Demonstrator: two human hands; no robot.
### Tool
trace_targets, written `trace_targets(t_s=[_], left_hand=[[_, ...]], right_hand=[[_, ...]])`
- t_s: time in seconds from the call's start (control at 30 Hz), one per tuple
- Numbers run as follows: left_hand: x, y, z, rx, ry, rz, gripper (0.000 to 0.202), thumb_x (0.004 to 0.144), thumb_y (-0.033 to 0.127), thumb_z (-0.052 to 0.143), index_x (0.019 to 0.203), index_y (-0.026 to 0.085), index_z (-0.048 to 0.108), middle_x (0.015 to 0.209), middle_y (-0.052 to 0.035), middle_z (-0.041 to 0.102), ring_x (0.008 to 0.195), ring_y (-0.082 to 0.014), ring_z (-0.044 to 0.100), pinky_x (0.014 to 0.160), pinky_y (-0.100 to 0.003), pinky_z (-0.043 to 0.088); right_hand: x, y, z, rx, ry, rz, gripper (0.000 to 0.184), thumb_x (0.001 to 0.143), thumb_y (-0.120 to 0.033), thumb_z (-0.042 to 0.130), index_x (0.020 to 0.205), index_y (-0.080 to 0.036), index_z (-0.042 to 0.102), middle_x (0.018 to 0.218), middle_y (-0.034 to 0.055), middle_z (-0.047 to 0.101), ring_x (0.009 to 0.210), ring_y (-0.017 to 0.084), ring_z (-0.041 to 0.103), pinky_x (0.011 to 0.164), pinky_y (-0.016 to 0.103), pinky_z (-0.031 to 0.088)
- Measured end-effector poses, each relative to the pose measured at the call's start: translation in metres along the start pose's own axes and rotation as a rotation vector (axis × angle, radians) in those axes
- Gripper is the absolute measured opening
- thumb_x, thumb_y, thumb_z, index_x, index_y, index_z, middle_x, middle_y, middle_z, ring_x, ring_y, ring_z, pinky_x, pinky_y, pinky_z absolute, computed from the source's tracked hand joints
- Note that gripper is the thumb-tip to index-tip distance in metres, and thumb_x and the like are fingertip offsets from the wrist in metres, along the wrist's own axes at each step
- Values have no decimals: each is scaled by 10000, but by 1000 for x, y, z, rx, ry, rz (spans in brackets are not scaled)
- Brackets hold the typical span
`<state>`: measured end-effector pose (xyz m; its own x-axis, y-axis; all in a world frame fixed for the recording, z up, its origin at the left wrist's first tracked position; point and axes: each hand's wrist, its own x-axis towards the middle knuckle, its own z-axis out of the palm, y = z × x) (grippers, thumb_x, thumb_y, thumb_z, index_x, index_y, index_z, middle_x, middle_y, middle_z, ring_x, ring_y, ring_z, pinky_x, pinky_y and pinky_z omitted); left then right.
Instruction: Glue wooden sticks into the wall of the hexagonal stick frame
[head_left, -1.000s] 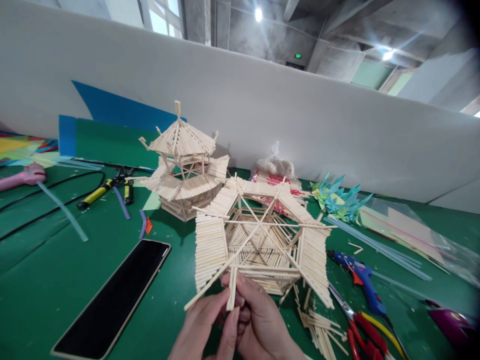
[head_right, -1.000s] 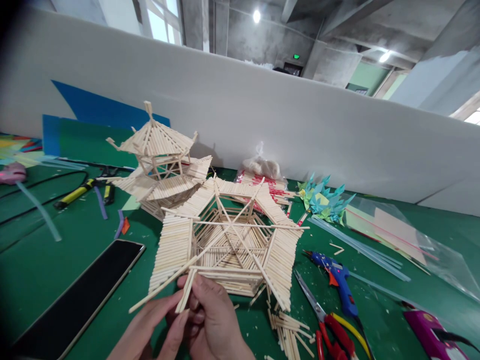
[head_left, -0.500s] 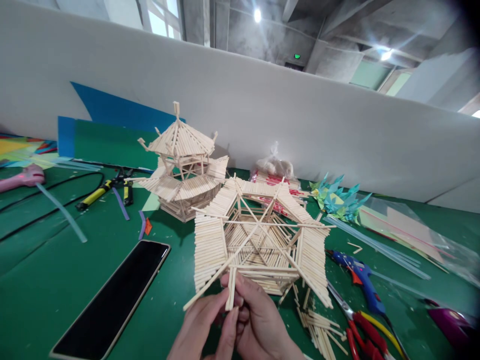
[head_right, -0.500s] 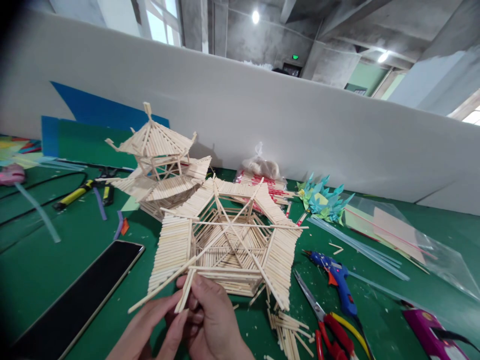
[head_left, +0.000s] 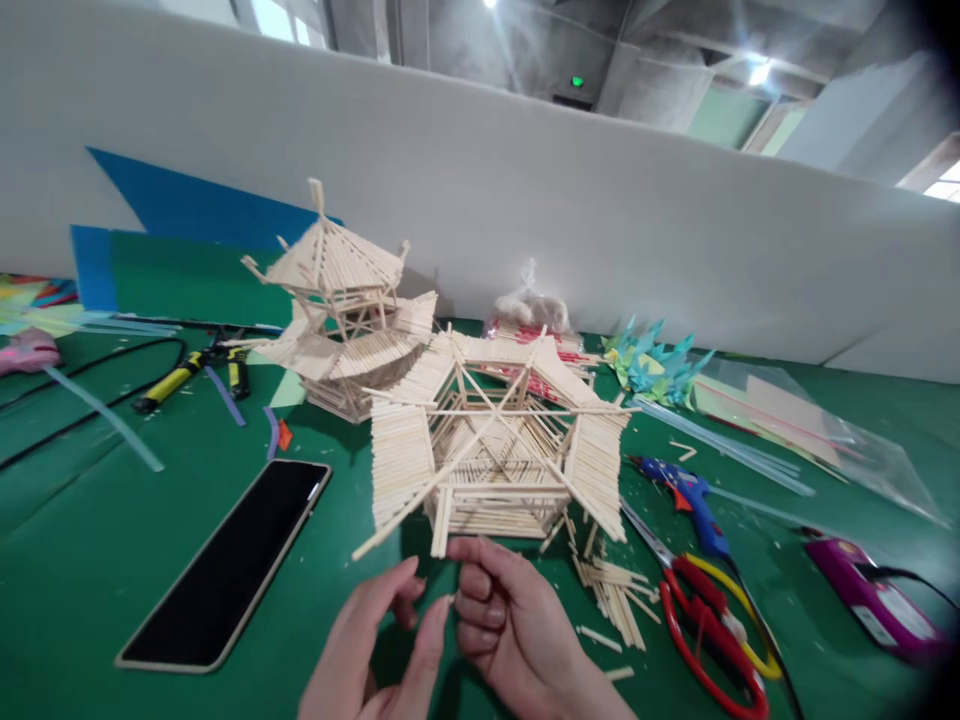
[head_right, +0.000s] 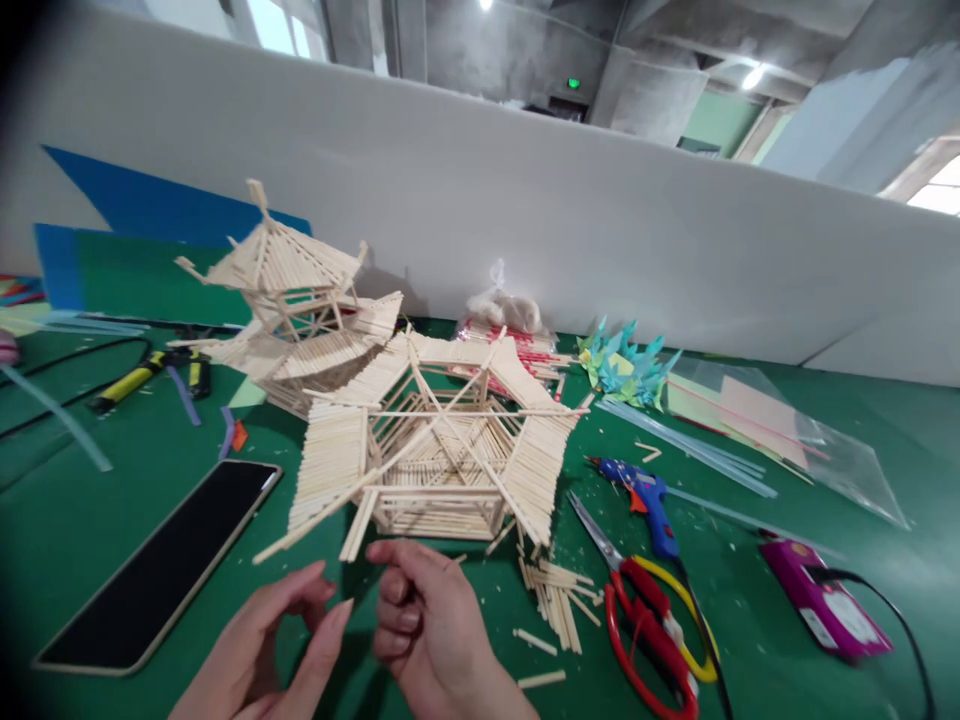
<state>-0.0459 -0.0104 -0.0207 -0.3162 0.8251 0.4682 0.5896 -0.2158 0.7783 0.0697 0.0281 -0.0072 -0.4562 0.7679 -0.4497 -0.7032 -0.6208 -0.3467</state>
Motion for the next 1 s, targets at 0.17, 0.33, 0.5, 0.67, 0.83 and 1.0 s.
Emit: trace_targets(t_s=[0.17, 0.33, 0.5, 0.67, 0.83, 1.0], left_hand=[[-11, -1, -3, -67, -41, -130, 145, 690, 288, 625, 809, 214, 590, 715, 7, 598, 602, -141, 568, 593, -241, 482], [-4, 10, -2, -280, -109, -444, 202, 642, 355, 661, 759, 192, 636, 681, -6, 624, 613, -156, 577, 557, -231, 483], [16, 25, 2, -680, -167, -769, 228, 703, 381, 603, 745, 163, 653, 615, -6, 622, 558, -128, 518, 533, -224, 442], [30, 35, 3, -834, -198, -894, 229, 693, 371, 610, 672, 151, 671, 572, -9, 601, 542, -129, 491, 526, -237, 426], [33, 32, 3, -848, -200, -956, 223, 639, 376, 657, 607, 155, 668, 547, -5, 602, 519, -123, 480, 505, -228, 416], [35, 25, 4, -867, -233, -952, 222, 617, 377, 682, 587, 160, 647, 532, 3, 592, 511, -115, 474, 498, -218, 399]], right_hand=[[-36, 3, -42, -116, 142, -49, 186, 656, -283, 674, 700, -114, 610, 458, -80, 408, 350, -6, 198, 353, 141, 96], [-51, 1, -71, -144, 189, -103, 259, 606, -344, 725, 658, -125, 597, 434, -83, 424, 327, -17, 205, 338, 140, 91], [-35, 1, -51, -203, 85, -110, 271, 587, -357, 732, 650, -130, 598, 419, -89, 412, 318, -16, 192, 330, 148, 81], [-11, -3, -12, -275, 32, -219, 252, 612, -338, 710, 688, -118, 615, 449, -91, 388, 352, -8, 197, 358, 160, 79], [8, -7, 8, -291, -4, -235, 213, 671, -307, 667, 753, -119, 611, 476, -95, 358, 381, 4, 188, 377, 164, 97], [18, -6, 18, -285, -60, -226, 225, 696, -312, 646, 632, -137, 519, 487, -78, 400, 377, 6, 209, 376, 164, 101]])
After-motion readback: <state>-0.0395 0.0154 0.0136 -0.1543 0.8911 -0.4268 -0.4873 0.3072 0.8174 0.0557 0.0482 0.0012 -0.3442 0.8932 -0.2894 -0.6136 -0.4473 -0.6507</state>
